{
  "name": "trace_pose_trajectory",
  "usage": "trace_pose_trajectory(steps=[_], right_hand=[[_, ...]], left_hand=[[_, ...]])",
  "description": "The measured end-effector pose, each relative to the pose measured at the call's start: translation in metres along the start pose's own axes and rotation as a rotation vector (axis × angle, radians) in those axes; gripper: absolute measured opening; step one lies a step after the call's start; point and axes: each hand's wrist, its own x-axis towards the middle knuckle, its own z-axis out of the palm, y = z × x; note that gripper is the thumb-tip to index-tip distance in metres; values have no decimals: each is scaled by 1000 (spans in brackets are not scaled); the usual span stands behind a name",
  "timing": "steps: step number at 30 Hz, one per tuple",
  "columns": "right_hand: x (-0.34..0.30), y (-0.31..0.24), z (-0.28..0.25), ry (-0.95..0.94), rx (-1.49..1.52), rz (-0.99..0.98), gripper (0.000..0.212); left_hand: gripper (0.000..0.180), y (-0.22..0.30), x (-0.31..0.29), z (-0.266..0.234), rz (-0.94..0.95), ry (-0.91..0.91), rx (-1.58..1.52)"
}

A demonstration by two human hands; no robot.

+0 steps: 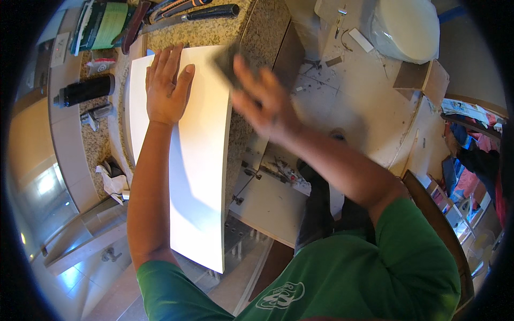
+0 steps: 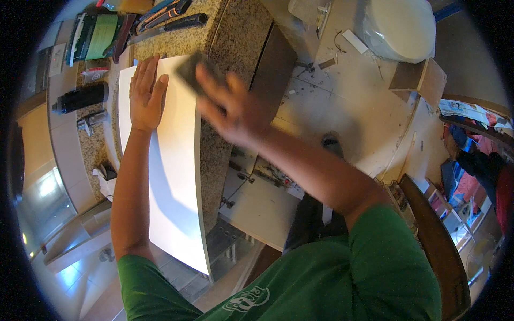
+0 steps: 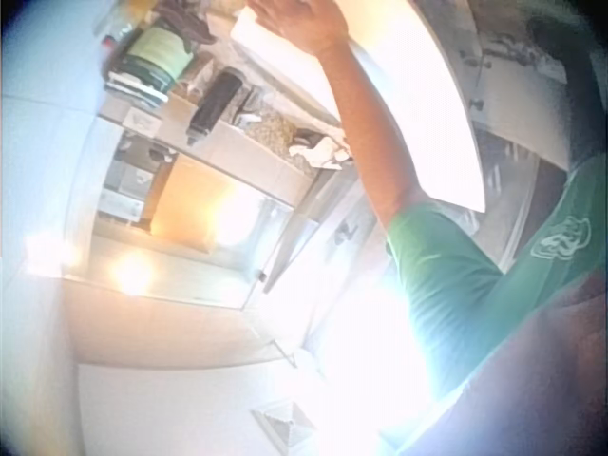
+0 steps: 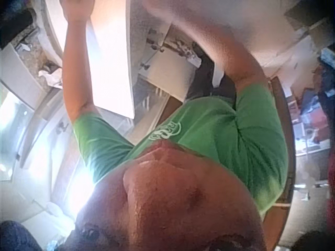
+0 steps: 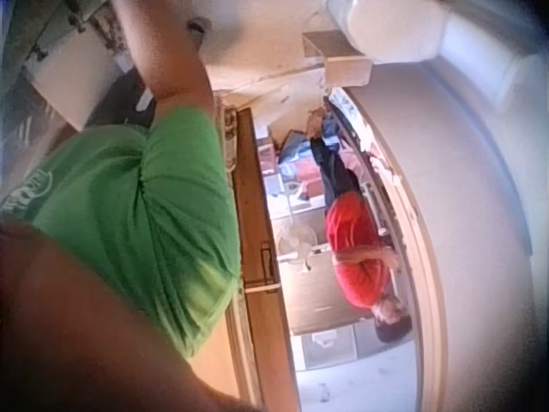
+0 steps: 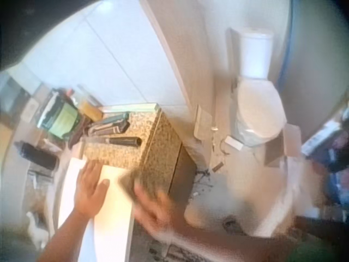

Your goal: The person sands the edges of a white rectangular board using a sanding block. They then carry the board to another room and place it on a shelf.

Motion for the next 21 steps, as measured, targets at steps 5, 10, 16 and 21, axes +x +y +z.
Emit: trace_pose_trajectory(steps=[5,10,16,21], right_hand=[[-32,-18,3,37,151,-180,63],[58,9,-15,105,78,-30,69],[-20,-24,5,144,-42,-237,67],[47,-2,-17,67,-154,-51,61]], left_hand=[[63,-1,0,1,-2,-3,13],[63,-2,0,2,-2,0,11],[62,-2,0,1,-4,1,-10],[62,-4,-1,2,1,7,-6]])
